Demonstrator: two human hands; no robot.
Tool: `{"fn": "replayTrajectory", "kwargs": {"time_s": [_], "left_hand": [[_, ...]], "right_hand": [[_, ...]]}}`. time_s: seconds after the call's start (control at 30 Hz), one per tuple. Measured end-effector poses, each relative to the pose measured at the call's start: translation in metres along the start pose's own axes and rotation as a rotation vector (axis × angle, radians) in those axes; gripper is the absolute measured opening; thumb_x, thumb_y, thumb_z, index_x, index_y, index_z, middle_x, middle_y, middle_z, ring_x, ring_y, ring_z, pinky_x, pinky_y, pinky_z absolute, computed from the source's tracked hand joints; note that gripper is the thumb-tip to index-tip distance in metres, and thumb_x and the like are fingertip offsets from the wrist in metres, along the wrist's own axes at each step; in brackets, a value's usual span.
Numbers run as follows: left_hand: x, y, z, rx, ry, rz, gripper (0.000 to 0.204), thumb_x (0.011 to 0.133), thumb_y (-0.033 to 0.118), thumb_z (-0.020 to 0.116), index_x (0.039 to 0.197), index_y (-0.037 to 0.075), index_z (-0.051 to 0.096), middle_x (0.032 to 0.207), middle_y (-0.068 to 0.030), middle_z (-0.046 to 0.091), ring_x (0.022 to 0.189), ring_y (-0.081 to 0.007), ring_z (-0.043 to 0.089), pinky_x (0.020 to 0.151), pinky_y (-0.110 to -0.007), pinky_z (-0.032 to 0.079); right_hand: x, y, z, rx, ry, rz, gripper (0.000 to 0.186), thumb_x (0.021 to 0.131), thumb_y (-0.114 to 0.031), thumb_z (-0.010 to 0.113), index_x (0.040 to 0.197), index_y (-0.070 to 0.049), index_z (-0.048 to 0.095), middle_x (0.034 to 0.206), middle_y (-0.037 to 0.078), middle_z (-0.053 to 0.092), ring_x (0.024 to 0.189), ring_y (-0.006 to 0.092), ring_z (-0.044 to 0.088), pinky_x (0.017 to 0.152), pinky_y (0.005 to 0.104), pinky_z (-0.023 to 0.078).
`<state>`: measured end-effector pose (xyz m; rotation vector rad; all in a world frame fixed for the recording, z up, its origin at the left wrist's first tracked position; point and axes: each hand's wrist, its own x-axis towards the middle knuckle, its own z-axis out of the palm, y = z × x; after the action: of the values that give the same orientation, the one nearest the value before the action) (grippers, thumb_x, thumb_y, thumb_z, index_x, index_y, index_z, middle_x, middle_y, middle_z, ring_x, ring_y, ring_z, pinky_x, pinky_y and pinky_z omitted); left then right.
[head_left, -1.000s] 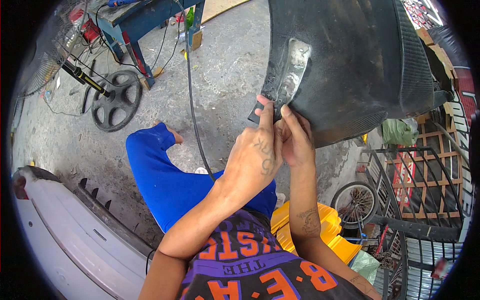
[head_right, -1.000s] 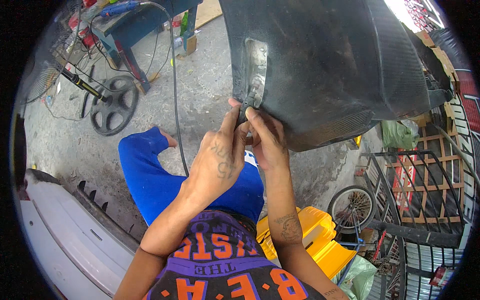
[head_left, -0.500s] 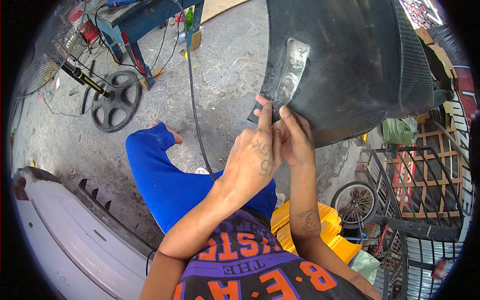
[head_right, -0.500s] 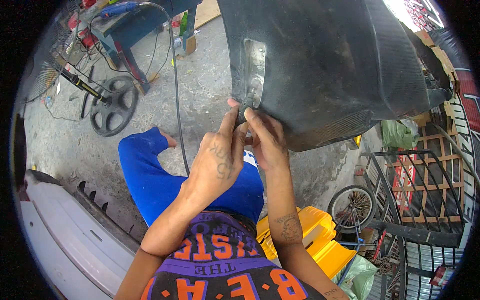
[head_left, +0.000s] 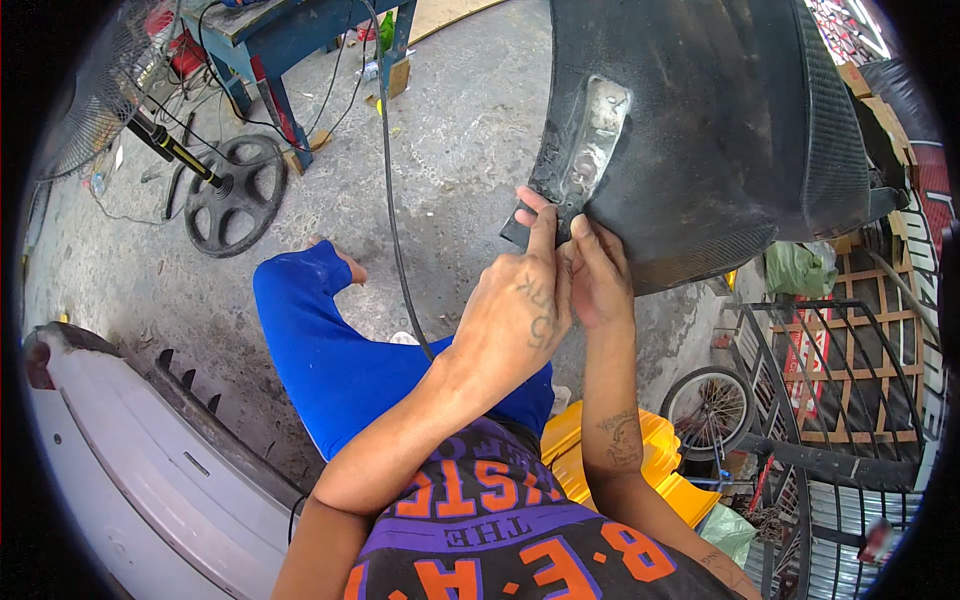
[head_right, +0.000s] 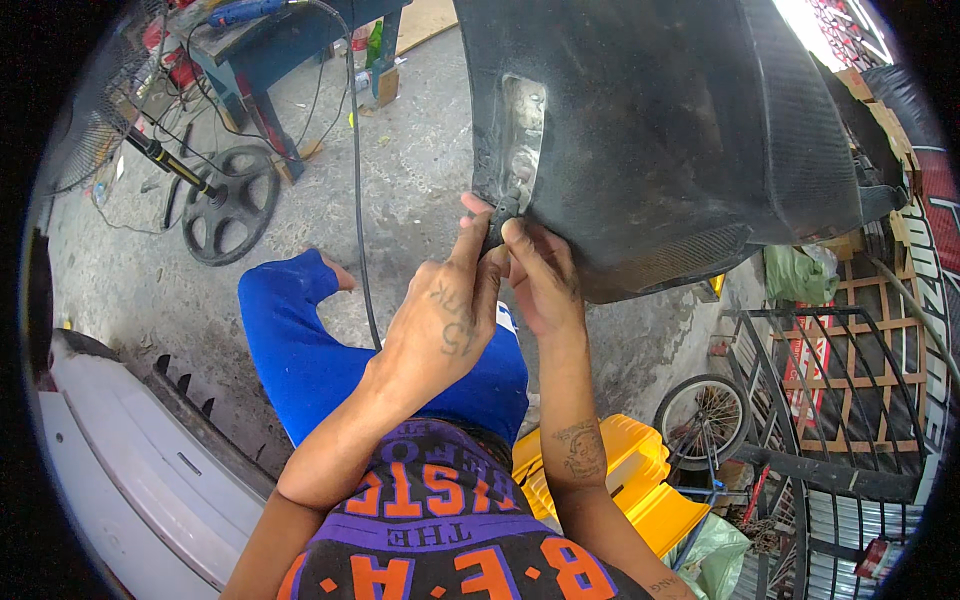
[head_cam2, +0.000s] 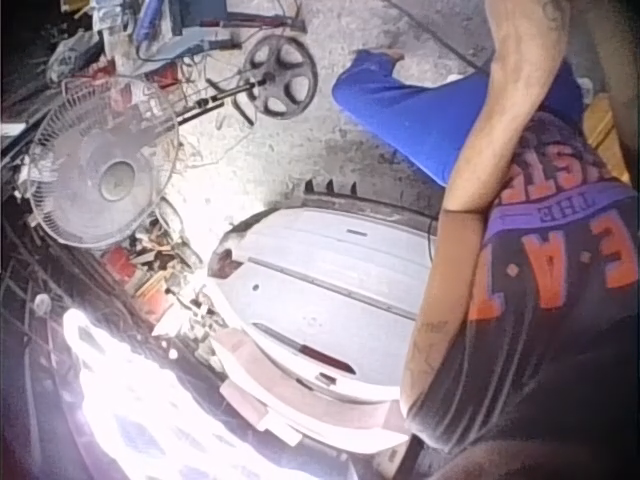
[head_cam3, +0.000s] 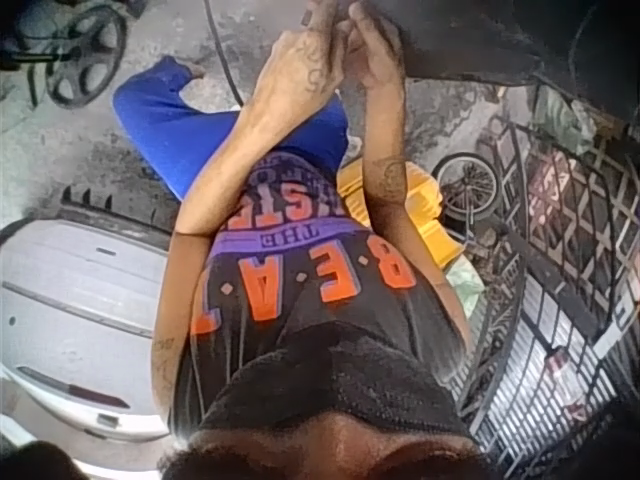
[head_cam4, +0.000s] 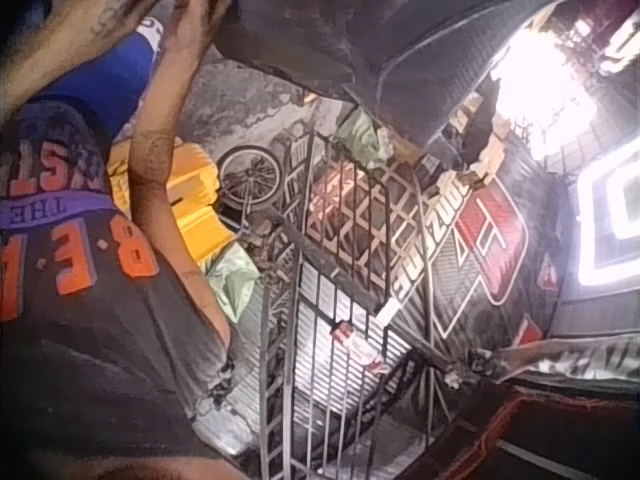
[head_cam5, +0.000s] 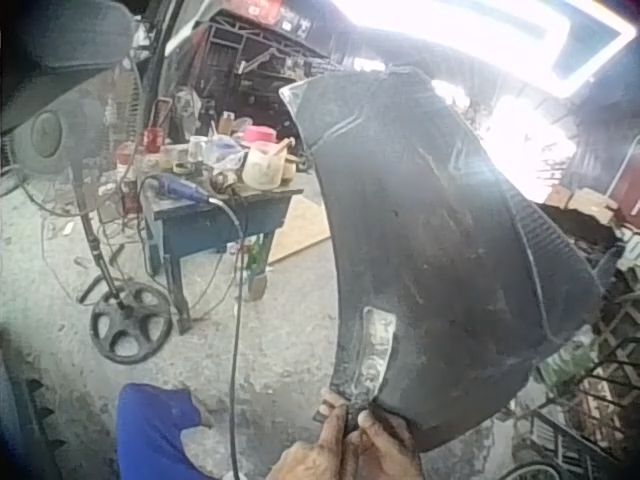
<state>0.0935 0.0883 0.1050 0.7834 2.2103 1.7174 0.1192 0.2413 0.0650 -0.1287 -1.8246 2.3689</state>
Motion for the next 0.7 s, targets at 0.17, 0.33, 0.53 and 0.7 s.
{"fn": "replayTrajectory", "kwargs": {"time_s": [0.17, 0.33, 0.53, 0.7], "left_hand": [[0.0010, -0.0032, 0.0020, 0.004, -0.003, 0.019, 0.038, 0.097, 0.003, 0.052, 0.129, -0.015, 0.045, 0.069, -0.0343, 0.059, 0.069, -0.0510, 0.063, 0.057, -0.052, 0.048], [0.0012, -0.0040, 0.0030, 0.005, -0.002, 0.033, 0.038, 0.097, 0.002, 0.052, 0.129, -0.016, 0.044, 0.069, -0.0343, 0.059, 0.069, -0.0507, 0.063, 0.057, -0.052, 0.048], [0.0002, -0.0016, 0.0012, -0.013, 0.002, 0.021, 0.039, 0.097, 0.002, 0.051, 0.130, -0.015, 0.043, 0.067, -0.0330, 0.059, 0.068, -0.0504, 0.063, 0.056, -0.051, 0.048], [0.0003, -0.0049, 0.0037, -0.009, 0.018, 0.039, 0.040, 0.097, 0.003, 0.051, 0.131, -0.015, 0.042, 0.067, -0.0327, 0.058, 0.066, -0.0501, 0.063, 0.055, -0.051, 0.047]], "right_hand": [[0.0001, 0.0010, -0.0017, 0.025, 0.018, 0.019, 0.053, 0.107, -0.029, 0.045, 0.135, 0.016, 0.047, 0.147, 0.035, 0.043, 0.132, 0.0326, 0.054, 0.103, 0.0377, 0.050], [0.0000, 0.0005, -0.0016, 0.098, 0.052, 0.036, 0.045, 0.101, -0.028, 0.059, 0.127, 0.008, 0.061, 0.141, 0.027, 0.055, 0.125, 0.0285, 0.058, 0.108, 0.0428, 0.045], [0.0010, -0.0001, 0.0004, 0.121, 0.039, 0.040, 0.044, 0.101, -0.027, 0.059, 0.127, 0.008, 0.061, 0.140, 0.026, 0.056, 0.123, 0.0262, 0.059, 0.108, 0.0417, 0.043], [0.0008, -0.0002, -0.0036, 0.005, 0.002, 0.042, 0.053, 0.106, -0.029, 0.047, 0.138, 0.014, 0.046, 0.147, 0.033, 0.045, 0.133, 0.0321, 0.053, 0.107, 0.0398, 0.047]]}}
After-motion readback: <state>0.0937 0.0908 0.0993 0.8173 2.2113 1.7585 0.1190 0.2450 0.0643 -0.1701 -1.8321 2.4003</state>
